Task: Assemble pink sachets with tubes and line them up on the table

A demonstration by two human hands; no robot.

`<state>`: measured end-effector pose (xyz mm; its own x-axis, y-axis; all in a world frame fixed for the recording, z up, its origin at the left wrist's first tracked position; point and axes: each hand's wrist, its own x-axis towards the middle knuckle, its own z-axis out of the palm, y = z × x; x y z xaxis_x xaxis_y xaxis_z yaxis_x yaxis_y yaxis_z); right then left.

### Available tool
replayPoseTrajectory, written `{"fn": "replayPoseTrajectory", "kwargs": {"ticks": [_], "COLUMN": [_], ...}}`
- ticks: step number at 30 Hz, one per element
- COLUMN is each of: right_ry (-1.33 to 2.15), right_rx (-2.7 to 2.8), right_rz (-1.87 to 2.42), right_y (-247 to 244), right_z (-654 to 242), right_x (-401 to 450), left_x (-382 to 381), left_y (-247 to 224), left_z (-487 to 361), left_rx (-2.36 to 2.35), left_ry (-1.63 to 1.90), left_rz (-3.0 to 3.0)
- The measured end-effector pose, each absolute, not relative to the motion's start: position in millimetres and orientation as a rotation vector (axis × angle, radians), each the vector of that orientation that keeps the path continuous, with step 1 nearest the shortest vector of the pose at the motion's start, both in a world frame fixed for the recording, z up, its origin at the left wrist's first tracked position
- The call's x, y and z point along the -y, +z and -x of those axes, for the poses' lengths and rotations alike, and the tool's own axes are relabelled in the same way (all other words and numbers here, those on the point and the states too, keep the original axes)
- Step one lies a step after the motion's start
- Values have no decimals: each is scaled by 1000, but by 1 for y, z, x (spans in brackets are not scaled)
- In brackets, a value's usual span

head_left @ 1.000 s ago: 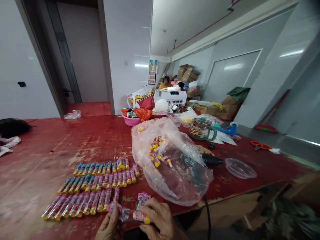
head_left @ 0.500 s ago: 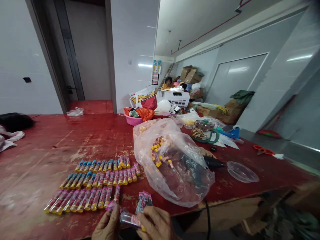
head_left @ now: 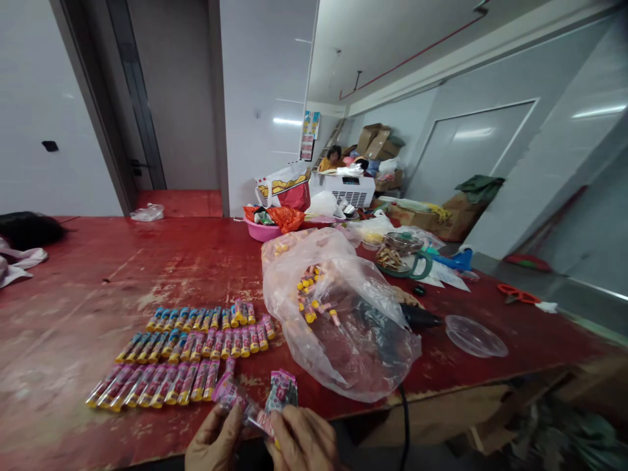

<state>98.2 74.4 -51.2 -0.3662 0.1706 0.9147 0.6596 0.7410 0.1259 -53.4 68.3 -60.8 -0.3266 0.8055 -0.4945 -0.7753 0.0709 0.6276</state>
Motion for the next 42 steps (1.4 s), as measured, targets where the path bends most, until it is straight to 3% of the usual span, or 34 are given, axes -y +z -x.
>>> {"fn": "replayPoseTrajectory", "kwargs": {"ticks": [4,9,14,42], "right_ry": [-514,107,484,182], "right_rx": [1870,1839,1899,1772], "right_rz": [708,884,700,657], "right_y": [-58,-52,-28,-35], "right_z": [-92,-97,-110,-105], "right_x": [-61,-48,-49,-45], "left_x": [-57,-36,-24,-23], "left_y": [-44,-33,-29,-25], "left_z": [41,28,28,23], "left_rx": [-1062,-911,-778,-751], "left_ry": [1609,1516,1499,1413], "left_rz": [-60,-185,-272,-419]}}
